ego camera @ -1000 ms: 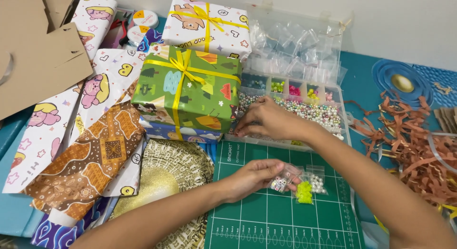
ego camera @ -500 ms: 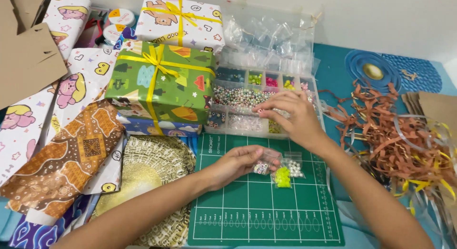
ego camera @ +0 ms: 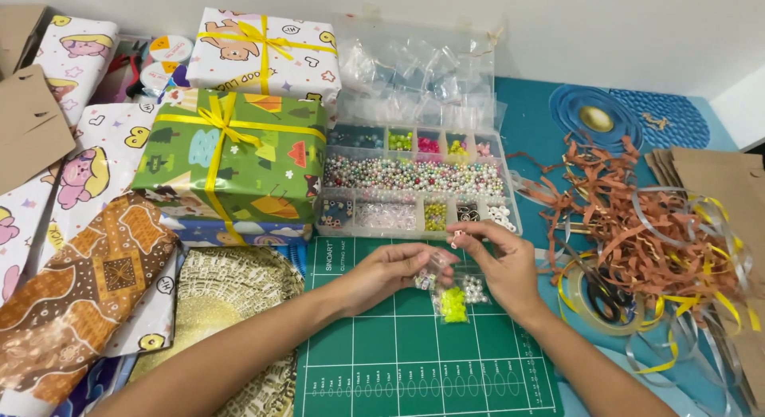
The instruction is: Packing small decorative beads into small plastic bags from a multi-compartment organizer tray.
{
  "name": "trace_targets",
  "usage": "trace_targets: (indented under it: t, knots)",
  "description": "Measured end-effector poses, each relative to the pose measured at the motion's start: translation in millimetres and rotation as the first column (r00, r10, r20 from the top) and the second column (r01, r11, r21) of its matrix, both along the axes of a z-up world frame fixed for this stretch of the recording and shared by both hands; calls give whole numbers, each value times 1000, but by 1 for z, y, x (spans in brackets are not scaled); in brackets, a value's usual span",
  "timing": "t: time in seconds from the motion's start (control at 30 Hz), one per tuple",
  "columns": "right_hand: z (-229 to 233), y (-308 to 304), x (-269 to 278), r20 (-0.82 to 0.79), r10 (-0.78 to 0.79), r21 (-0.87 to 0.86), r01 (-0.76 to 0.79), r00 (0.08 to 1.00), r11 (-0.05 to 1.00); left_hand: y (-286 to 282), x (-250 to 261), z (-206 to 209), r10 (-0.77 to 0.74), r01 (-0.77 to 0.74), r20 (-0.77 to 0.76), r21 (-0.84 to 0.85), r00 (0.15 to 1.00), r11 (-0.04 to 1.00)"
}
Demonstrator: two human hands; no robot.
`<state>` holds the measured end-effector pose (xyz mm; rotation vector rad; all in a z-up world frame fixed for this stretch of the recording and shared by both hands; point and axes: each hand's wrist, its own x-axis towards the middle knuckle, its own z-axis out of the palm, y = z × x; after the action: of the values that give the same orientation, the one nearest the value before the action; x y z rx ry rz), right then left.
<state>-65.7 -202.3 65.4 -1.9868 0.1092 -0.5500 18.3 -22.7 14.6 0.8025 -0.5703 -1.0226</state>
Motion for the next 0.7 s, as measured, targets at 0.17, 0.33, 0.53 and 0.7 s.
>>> trace_targets:
  t: [0.17,0.33,0.53,0.7]
  knots:
    - [-3,8,-7,45,23,-12,-22,999,1000,-1,1,-6,3,-3,-43,4,999,1000]
    - [-3,8,-7,129,30,-53,-23,991,998,1,-1,1,-2,2,-27,-12,1000,1000]
    - [1,6,-5,159,49,-159,-23,986,987,2,-3,2,10,-10,22,-12,1000,1000]
    - [4,-8,-6,284,213,-456,-64,935,888,4,-5,8,20,-18,58,-36,998,999]
